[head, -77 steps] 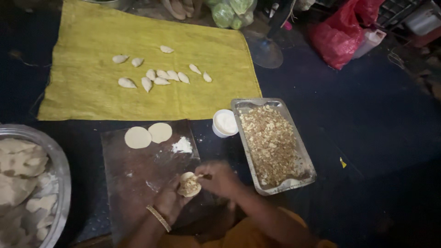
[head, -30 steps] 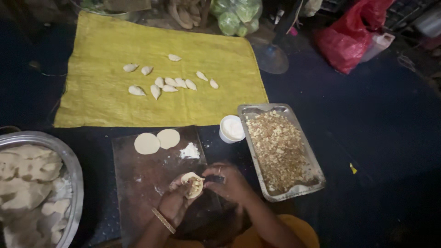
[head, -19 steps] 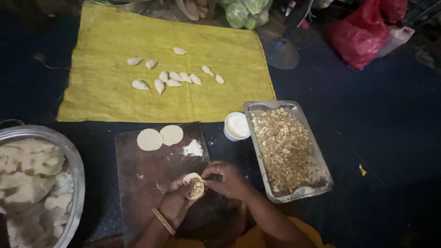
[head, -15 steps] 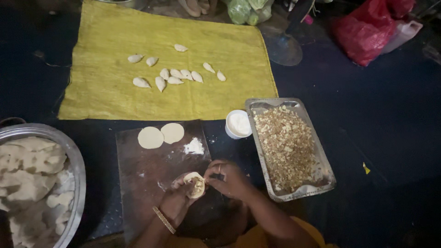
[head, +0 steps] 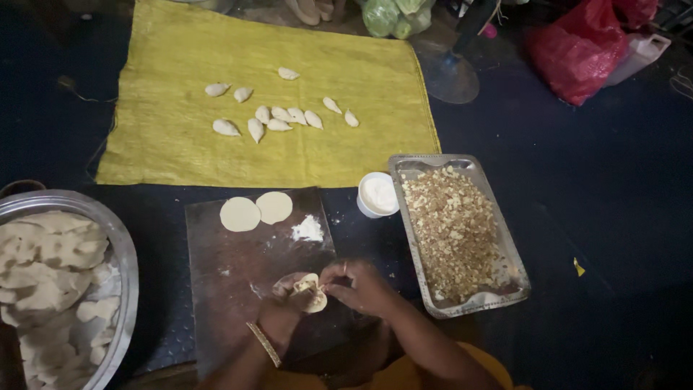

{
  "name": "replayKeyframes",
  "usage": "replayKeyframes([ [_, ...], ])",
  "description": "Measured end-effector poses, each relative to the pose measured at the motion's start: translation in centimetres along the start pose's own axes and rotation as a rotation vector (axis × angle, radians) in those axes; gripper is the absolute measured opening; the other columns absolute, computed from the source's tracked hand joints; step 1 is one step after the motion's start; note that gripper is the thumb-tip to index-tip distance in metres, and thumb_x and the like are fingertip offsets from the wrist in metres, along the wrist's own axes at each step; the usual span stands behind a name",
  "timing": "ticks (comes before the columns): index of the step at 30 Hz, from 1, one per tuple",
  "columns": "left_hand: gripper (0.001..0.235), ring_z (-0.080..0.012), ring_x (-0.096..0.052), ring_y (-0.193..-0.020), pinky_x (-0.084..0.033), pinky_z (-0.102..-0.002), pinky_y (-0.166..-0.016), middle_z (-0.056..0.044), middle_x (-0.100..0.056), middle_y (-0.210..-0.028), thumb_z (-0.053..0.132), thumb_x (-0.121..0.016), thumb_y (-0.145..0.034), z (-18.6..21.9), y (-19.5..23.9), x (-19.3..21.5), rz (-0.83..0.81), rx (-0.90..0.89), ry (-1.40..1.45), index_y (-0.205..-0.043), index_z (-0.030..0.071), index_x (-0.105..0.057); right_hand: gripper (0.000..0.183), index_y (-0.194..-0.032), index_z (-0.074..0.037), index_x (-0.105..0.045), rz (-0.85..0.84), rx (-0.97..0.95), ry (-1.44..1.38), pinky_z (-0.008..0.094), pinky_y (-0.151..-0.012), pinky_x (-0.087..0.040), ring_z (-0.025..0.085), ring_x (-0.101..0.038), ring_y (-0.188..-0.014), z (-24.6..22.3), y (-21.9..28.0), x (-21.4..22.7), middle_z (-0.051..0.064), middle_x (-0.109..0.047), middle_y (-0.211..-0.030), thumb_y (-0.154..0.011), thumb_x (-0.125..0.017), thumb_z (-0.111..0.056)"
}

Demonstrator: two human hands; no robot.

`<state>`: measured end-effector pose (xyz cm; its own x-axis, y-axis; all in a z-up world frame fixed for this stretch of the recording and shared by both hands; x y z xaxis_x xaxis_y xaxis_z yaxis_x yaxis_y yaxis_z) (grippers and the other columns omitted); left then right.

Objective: The person prepares dumplings by placing filling onto circular dough pieces, folding them into a crescent shape, and sealing the edges. The finished dumplings are placed on a yellow cloth.

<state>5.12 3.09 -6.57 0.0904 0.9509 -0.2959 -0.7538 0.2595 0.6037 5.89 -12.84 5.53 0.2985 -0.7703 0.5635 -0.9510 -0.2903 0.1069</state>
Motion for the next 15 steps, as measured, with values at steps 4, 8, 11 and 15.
replayKeyframes([
  [4,0.031,-0.017,-0.075,-0.084,-0.062,-0.029,-0.069,-0.006,-0.078,-0.106,0.014,-0.075,-0.09,1.8,1.6,-0.3,0.083,-0.042,-0.393,-0.121,0.013,-0.072,0.028,-0.107,-0.01,-0.071,0.02,-0.106,0.015,0.034,-0.078,-0.057,0.016,-0.071,-0.091,0.8,-0.4,-0.3,0.006,-0.075,-0.099,-0.081,-0.082,-0.013],
  [8,0.044,-0.0147,-0.077,-0.09,-0.067,-0.026,-0.073,-0.009,-0.076,-0.111,0.006,-0.076,-0.08,3.7,2.3,-1.1,0.005,-0.24,-0.207,-0.122,0.011,-0.062,0.023,-0.109,-0.013,-0.075,-0.057,-0.076,-0.045,0.033,-0.078,-0.06,0.015,-0.071,-0.088,1.3,-0.3,-1.1,0.005,-0.076,-0.098,-0.086,-0.077,-0.014],
  [11,0.039,-0.0209,-0.074,-0.09,-0.061,-0.032,-0.076,-0.01,-0.078,-0.111,0.011,-0.072,-0.089,2.9,2.7,-0.3,0.071,0.116,-0.348,-0.126,0.018,-0.063,0.014,-0.101,-0.011,-0.077,-0.037,-0.078,0.006,0.035,-0.078,-0.058,0.018,-0.07,-0.086,1.8,-0.2,-1.4,0.006,-0.076,-0.099,-0.087,-0.078,-0.014],
  [15,0.03,-0.0245,-0.074,-0.09,-0.063,-0.033,-0.077,-0.014,-0.077,-0.106,0.007,-0.07,-0.088,2.6,2.2,-0.5,-0.044,0.1,-0.012,-0.118,0.005,-0.068,0.013,-0.1,-0.01,-0.077,-0.015,-0.04,0.0,0.034,-0.084,-0.06,0.018,-0.07,-0.091,1.4,-0.2,-0.9,0.007,-0.073,-0.1,-0.087,-0.079,-0.012],
])
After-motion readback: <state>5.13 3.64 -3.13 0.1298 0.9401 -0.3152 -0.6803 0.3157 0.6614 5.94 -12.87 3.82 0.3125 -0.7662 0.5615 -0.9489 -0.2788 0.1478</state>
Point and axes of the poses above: each hand's wrist, its own y-axis away from the middle knuckle, its own x-axis out of the back of the hand, z = x × y, the point moved 5 cm from there along -y, towards the middle knuckle
